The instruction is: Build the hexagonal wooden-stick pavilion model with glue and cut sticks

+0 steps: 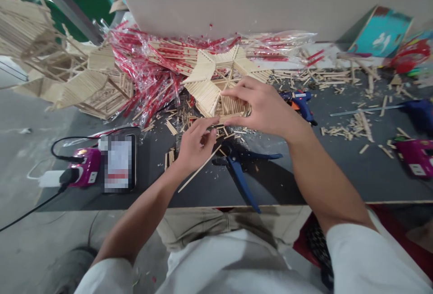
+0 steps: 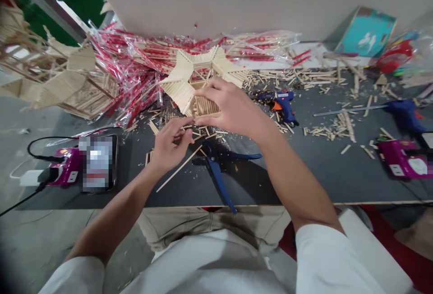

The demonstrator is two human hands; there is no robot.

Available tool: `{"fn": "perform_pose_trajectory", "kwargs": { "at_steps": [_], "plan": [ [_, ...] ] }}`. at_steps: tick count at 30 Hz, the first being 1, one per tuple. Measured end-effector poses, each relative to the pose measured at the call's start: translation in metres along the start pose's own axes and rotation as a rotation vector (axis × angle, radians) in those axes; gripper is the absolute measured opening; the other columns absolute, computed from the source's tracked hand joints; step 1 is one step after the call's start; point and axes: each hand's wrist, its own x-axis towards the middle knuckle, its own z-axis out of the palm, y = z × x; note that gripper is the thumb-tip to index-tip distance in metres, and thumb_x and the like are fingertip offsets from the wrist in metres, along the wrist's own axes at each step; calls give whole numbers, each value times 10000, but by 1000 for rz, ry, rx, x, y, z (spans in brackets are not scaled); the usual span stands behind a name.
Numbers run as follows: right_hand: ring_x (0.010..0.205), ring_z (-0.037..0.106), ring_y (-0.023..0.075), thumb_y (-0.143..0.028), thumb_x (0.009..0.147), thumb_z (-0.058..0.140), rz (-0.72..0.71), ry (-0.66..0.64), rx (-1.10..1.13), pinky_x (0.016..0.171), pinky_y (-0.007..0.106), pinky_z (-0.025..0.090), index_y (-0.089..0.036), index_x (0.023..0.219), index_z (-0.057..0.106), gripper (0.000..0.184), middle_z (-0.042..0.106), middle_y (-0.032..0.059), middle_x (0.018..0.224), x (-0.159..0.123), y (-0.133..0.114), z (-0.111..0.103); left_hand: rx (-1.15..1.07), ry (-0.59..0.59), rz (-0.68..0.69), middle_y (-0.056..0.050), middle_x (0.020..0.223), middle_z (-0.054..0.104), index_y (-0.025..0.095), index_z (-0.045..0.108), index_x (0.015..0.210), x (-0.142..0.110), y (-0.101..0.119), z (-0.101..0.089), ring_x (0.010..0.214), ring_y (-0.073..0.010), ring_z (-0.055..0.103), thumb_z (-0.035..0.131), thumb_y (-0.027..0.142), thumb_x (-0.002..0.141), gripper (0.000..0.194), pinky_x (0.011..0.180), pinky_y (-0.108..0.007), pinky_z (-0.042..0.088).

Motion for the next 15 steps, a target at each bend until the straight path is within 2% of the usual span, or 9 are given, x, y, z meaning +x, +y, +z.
{"fn": "perform_pose_trajectory", "kwargs": {
  "at_steps": [2, 5, 8, 11, 15],
  "plan": [
    [1050, 652, 279, -522, 914, 805, -19, 1, -8, 972, 451, 536, -242, 1391, 674, 568, 646, 90, 1188, 0, 2, 0, 48, 53, 47, -99, 1182, 753, 191, 718, 1212, 3, -1, 4, 804, -120, 715, 533, 315, 1064, 267, 708, -232, 570],
    [1023, 645, 264, -507, 907, 817, -42, 0, 4, 952, 435, 536, -236, 1381, 689, 561, 656, 88, 1179, 0, 7, -1, 107, 161, 58, -71, 1037, 785, 190, 755, 1066, 10, -6, 10, 742, -114, 694, 592, 348, 1044, 228, 710, -238, 557],
    [932, 638, 231, -472, 938, 788, -39, 6, 35, 884, 409, 532, -232, 1338, 722, 472, 669, 81, 1154, 1, 11, -3, 197, 196, 99, -70, 997, 802, 195, 778, 1059, 14, -14, 14, 717, -115, 683, 672, 386, 1006, 225, 725, -243, 546],
    [870, 635, 210, -361, 1038, 641, -20, 38, 44, 841, 393, 520, -232, 1282, 753, 298, 689, 70, 1086, 3, 11, -2, 215, 206, 126, -65, 988, 811, 205, 790, 1077, 15, -14, 17, 698, -109, 681, 684, 400, 1003, 234, 716, -236, 537],
    [944, 660, 235, -236, 1051, 535, -19, 101, 33, 904, 414, 513, -231, 1248, 763, 302, 716, 76, 1099, 6, 9, 3, 184, 238, 42, -52, 954, 812, 205, 792, 1044, 17, -3, 18, 708, -114, 701, 652, 429, 1022, 264, 728, -236, 544]
  ]
}}
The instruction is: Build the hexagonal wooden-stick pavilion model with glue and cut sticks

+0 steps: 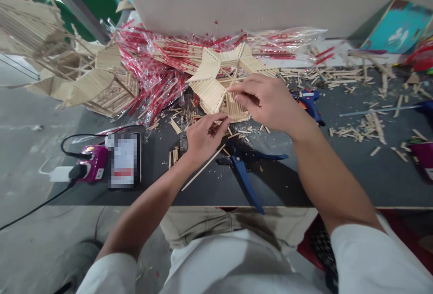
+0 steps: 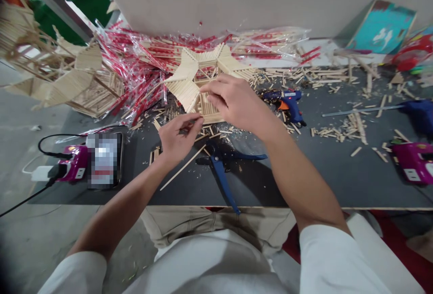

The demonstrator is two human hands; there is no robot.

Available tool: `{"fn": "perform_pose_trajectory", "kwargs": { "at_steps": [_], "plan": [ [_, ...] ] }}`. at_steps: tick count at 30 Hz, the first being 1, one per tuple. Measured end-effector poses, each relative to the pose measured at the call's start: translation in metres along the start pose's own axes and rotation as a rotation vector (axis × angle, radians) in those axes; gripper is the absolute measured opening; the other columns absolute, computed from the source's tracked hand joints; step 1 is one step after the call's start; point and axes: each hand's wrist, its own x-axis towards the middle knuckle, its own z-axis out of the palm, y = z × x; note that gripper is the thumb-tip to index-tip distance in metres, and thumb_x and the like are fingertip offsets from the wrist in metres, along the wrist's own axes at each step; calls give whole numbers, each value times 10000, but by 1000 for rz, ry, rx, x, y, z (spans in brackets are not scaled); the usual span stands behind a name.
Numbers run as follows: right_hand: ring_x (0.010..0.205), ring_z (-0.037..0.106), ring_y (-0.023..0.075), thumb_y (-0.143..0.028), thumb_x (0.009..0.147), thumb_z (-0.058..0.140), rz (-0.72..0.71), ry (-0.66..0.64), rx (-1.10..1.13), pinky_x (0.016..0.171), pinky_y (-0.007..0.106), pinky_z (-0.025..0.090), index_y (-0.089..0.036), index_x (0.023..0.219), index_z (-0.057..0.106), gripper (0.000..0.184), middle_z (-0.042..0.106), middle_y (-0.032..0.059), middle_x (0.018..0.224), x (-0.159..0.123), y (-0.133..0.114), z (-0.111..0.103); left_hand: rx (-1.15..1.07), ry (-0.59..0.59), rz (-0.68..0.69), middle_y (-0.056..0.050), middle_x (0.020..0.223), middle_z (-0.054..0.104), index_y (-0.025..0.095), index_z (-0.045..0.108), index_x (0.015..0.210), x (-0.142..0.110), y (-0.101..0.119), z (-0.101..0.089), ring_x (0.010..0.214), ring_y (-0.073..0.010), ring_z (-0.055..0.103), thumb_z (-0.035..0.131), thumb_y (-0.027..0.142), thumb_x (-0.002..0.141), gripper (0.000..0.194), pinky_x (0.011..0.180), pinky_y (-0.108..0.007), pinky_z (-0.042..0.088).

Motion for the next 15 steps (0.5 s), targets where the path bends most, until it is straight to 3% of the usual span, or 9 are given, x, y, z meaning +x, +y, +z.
{"fn": "perform_pose_trajectory", "kwargs": {
  "at_steps": [4, 11, 15],
  "plan": [
    [899, 651, 223, -226, 1039, 546, 7, 9, 10, 869, 403, 515, -217, 1224, 770, 291, 702, 81, 1101, 0, 0, 3, 68, 52, 78, -50, 965, 824, 211, 798, 1062, 1, 0, 0, 726, -118, 713, 664, 389, 1024, 227, 757, -244, 548],
    [856, 622, 214, -253, 1049, 535, 15, -9, 5, 839, 394, 511, -227, 1201, 780, 290, 659, 85, 1043, -1, -3, 6, 146, 212, 379, -39, 957, 840, 200, 790, 1088, 4, -15, 13, 780, -125, 785, 748, 301, 979, 155, 714, -205, 554],
    [874, 632, 225, -226, 1040, 530, 15, -7, -1, 853, 402, 515, -206, 1183, 782, 290, 653, 104, 1040, 0, -5, 6, 128, 250, 378, -31, 955, 841, 197, 792, 1069, 6, -15, 19, 787, -116, 793, 743, 251, 980, 115, 718, -193, 560]
  ]
}}
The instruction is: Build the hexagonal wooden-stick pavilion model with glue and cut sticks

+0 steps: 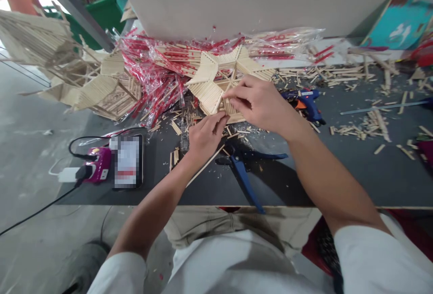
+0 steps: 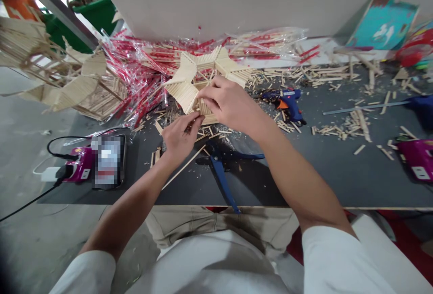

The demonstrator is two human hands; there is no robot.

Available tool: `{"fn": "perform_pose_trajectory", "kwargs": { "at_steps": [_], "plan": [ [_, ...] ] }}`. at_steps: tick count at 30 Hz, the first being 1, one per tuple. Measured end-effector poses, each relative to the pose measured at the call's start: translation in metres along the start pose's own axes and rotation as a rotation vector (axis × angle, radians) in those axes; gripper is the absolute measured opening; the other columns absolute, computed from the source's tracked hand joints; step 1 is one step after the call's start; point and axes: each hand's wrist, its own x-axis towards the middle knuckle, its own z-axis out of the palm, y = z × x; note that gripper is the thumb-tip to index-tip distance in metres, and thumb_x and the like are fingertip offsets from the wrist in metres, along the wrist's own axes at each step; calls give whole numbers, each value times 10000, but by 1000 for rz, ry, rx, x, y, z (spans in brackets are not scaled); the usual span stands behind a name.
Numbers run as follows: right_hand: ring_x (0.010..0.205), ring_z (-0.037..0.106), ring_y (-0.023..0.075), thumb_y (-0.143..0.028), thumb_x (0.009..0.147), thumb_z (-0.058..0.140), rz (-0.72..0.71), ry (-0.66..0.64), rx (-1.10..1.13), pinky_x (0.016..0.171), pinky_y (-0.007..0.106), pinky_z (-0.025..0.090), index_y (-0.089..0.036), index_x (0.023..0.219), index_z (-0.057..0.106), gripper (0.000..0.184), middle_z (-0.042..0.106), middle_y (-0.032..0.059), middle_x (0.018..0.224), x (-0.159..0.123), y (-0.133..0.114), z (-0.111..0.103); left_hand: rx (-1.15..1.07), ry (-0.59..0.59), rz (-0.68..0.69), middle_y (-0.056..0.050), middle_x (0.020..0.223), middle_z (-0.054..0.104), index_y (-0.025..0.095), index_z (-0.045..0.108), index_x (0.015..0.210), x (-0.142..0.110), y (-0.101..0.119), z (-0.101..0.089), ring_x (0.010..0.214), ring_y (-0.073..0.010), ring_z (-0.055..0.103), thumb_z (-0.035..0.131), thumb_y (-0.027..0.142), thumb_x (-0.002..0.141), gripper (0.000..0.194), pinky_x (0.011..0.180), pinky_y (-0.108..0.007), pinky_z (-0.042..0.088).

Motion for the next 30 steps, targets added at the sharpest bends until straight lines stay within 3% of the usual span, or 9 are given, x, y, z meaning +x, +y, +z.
{"fn": "perform_pose_trajectory", "kwargs": {
  "at_steps": [8, 13, 18, 22, 30],
  "plan": [
    [903, 633, 237, -219, 1027, 544, 27, -12, -7, 861, 410, 499, -211, 1199, 755, 272, 656, 109, 1087, -1, 0, 0, -36, 4, -56, 1, 848, 827, 213, 803, 1033, 4, 2, -1, 698, -103, 767, 719, 271, 997, 109, 647, -197, 542],
    [925, 636, 243, -202, 1019, 537, 42, 3, 4, 881, 420, 493, -224, 1189, 732, 260, 674, 109, 1105, 0, -2, 0, -53, -25, -86, -1, 890, 834, 213, 796, 1067, 3, 0, 0, 764, -109, 786, 707, 250, 1007, 114, 708, -202, 564],
    [904, 637, 227, -179, 1003, 539, 47, -2, -6, 888, 405, 498, -215, 1211, 706, 269, 684, 107, 1101, 0, -2, 0, -14, -31, -26, 2, 880, 832, 222, 791, 1113, -1, -5, 0, 726, -107, 778, 687, 269, 1024, 145, 670, -202, 564],
    [926, 645, 229, -180, 996, 556, 50, -8, 3, 907, 402, 506, -208, 1205, 700, 255, 687, 98, 1089, 0, -1, -1, -21, -38, 6, -28, 961, 844, 198, 784, 1152, -3, -5, -2, 814, -122, 807, 685, 247, 1024, 169, 728, -196, 594],
    [961, 653, 247, -200, 1008, 565, 54, -38, 13, 922, 416, 517, -190, 1215, 721, 259, 671, 116, 1145, 0, 1, -1, -77, -38, -66, -22, 975, 846, 207, 788, 1129, -1, -3, -1, 828, -127, 812, 690, 213, 1012, 152, 767, -214, 610]
  ]
}}
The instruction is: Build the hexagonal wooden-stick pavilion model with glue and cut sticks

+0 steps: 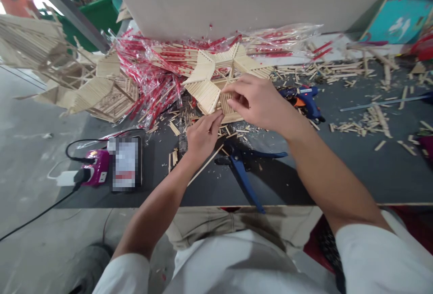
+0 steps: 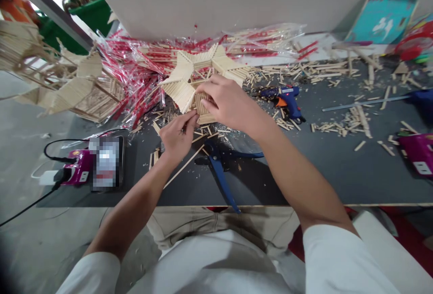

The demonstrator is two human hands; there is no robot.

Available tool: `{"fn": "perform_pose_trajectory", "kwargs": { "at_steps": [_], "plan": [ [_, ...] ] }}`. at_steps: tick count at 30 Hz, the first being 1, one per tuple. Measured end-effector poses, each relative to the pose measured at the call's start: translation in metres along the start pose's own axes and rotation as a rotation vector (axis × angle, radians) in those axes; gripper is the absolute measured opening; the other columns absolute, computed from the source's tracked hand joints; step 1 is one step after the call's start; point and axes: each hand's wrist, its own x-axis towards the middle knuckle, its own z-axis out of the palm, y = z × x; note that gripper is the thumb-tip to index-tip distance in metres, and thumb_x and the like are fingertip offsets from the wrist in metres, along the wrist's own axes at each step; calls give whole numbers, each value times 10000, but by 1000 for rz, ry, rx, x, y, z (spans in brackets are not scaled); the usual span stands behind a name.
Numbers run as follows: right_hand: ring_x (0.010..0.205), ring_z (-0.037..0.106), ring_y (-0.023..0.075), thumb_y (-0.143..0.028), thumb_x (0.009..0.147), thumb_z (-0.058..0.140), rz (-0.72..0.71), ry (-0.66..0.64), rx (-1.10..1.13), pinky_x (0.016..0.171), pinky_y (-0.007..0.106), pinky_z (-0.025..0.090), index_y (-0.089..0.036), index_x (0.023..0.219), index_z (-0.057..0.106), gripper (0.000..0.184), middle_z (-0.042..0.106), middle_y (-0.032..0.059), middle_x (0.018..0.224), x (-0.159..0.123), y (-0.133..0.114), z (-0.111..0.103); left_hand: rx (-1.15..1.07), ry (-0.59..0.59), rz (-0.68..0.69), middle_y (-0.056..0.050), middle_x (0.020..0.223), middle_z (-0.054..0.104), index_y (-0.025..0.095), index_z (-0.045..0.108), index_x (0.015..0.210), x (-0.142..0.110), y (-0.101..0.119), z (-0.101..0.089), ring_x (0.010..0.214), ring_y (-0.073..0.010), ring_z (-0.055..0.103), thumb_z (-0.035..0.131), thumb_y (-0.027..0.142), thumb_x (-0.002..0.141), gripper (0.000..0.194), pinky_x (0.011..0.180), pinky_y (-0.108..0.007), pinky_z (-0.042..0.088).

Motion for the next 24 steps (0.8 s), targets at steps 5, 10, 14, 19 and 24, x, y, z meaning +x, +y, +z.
{"fn": "perform_pose_trajectory", "kwargs": {
  "at_steps": [5, 10, 14, 19, 24],
  "plan": [
    [987, 653, 263, -199, 991, 595, -27, -18, 1, 936, 415, 511, -153, 1238, 728, 285, 692, 126, 1107, 1, 1, 0, 5, 7, -47, -7, 919, 842, 215, 797, 1100, 1, 2, 1, 781, -124, 805, 679, 245, 1022, 145, 730, -215, 599],
    [980, 646, 263, -206, 981, 601, -37, -17, 10, 920, 410, 500, -142, 1233, 737, 294, 697, 128, 1094, 1, 1, 1, 2, 3, -60, 5, 888, 835, 229, 799, 1116, 0, 0, 2, 741, -115, 789, 669, 267, 1028, 162, 721, -220, 588],
    [1000, 648, 276, -205, 981, 597, -36, -12, -2, 915, 418, 503, -158, 1231, 737, 290, 701, 128, 1098, 1, -1, 0, -6, -4, -79, -9, 900, 837, 225, 798, 1116, 0, 1, 1, 749, -118, 789, 655, 283, 1037, 174, 711, -226, 589],
    [1005, 650, 276, -229, 1011, 559, -31, -25, -83, 914, 417, 508, -169, 1274, 716, 313, 696, 129, 1125, -2, -8, -3, 37, -15, -71, -17, 876, 834, 210, 804, 1083, 2, 4, -1, 757, -132, 791, 645, 302, 1041, 189, 731, -239, 594],
    [956, 655, 278, -229, 1023, 541, -23, -65, -171, 869, 424, 509, -141, 1247, 732, 307, 682, 153, 1131, -4, -14, -2, 45, 25, -30, -24, 897, 835, 196, 789, 1093, 2, 3, 2, 587, -87, 709, 727, 322, 983, 178, 591, -210, 536]
  ]
}}
